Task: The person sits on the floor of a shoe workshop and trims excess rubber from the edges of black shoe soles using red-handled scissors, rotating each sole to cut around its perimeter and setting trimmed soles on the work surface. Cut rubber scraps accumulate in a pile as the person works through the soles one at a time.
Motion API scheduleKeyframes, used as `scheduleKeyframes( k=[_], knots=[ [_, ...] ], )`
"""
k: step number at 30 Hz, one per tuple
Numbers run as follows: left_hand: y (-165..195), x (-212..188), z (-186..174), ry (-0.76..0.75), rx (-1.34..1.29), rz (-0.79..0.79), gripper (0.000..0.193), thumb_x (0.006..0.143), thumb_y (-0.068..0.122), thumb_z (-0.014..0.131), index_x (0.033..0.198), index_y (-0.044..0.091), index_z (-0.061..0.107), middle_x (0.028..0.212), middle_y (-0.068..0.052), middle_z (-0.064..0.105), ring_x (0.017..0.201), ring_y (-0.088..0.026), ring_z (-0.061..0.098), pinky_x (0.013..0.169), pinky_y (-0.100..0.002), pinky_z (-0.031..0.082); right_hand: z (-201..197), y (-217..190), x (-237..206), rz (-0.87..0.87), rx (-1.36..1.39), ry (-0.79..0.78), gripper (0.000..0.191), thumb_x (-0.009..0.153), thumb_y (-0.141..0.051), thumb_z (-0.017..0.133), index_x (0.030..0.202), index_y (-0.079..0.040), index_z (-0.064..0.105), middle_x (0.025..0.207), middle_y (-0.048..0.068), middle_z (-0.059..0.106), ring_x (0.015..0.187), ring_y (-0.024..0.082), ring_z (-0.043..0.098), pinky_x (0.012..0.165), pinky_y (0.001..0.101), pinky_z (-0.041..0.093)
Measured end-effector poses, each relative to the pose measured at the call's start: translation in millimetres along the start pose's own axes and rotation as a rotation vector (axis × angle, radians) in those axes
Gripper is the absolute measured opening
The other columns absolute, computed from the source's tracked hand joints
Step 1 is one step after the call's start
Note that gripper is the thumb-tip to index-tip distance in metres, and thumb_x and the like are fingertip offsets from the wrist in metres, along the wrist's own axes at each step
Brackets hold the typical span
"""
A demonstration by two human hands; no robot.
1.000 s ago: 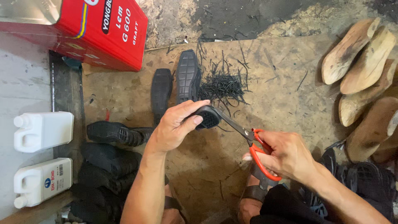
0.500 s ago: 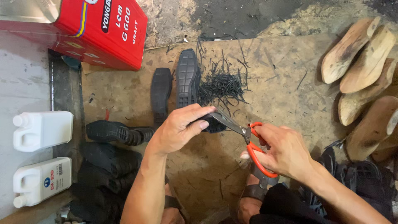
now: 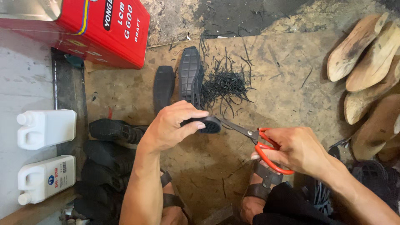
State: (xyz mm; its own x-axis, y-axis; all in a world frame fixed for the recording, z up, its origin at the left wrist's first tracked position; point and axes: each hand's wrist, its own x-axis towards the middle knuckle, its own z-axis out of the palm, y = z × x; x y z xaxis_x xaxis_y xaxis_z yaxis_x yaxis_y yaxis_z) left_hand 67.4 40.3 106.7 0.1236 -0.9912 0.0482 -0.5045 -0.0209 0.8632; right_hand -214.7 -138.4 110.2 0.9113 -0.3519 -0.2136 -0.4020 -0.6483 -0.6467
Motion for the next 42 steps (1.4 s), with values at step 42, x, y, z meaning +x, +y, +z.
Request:
scheduleKeyframes(
  k=[42],
  knots=[
    [-6.6, 9.1, 82.6, 0.069, -1.482, -0.504, 0.055, 0.112, 0.049, 0.033, 0.13, 0.003, 0.058, 0.105, -0.019, 0.07, 0.083, -0.022, 0.068, 0.074, -0.033, 0.056, 25.8, 15.7, 8.0, -0.058, -0.292, 0.418, 0.057, 0.065, -0.051, 0.086, 0.09, -0.002, 0.072, 0.079, 0.011, 0.072, 0.061, 0.033, 0.065, 0.057, 0.0429, 0.05]
  ],
)
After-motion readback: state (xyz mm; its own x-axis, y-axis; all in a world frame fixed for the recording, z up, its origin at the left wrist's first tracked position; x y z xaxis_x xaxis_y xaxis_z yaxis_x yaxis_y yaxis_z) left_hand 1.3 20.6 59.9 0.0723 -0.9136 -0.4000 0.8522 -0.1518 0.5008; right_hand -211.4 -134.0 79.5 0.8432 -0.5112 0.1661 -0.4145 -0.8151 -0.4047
